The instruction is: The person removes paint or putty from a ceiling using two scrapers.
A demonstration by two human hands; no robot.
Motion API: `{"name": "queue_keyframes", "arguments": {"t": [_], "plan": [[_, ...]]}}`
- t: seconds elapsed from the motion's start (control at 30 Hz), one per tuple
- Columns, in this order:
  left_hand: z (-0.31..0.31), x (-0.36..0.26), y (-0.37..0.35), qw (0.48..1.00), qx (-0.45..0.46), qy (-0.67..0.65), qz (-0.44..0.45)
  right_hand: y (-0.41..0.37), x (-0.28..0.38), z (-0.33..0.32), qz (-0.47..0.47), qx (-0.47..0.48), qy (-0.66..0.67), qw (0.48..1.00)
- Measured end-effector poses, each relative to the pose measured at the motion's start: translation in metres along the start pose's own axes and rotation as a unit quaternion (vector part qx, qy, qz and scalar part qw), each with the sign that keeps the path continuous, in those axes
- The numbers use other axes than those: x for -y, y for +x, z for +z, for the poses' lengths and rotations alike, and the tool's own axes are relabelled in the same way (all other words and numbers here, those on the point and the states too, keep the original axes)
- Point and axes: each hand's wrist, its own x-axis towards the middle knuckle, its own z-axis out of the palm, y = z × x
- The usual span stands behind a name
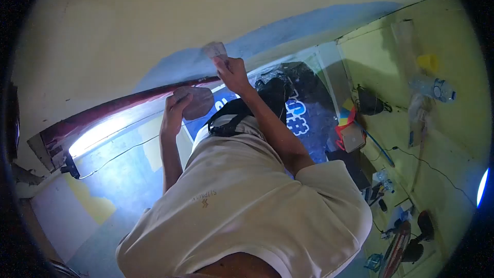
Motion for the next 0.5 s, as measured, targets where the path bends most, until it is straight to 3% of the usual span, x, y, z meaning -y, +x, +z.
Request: {"name": "queue_keyframes", "arguments": {"t": [0.17, 0.2, 0.27, 0.4, 0.5], "plan": [[0.005, -0.005, -0.003, 1.0, -0.006, 0.003, 0.0, -0.003, 0.012, 0.007, -0.06, 0.0, -0.011, 0.998], [0.006, -0.003, -0.003, 0.999, -0.034, 0.039, 0.009, -0.008, 0.009, 0.005, -0.034, -0.006, -0.008, 0.999], [0.01, -0.013, -0.008, 1.0, 0.008, 0.022, 0.019, -0.003, 0.004, 0.002, -0.002, -0.018, -0.001, 1.0], [0.005, -0.001, -0.004, 1.0, 0.005, 0.013, 0.018, -0.003, 0.019, 0.009, -0.046, -0.006, 0.012, 0.999], [0.005, -0.005, -0.005, 0.999, -0.004, 0.018, 0.033, -0.006, 0.0, 0.001, 0.013, -0.011, 0.05, 0.999]]}}
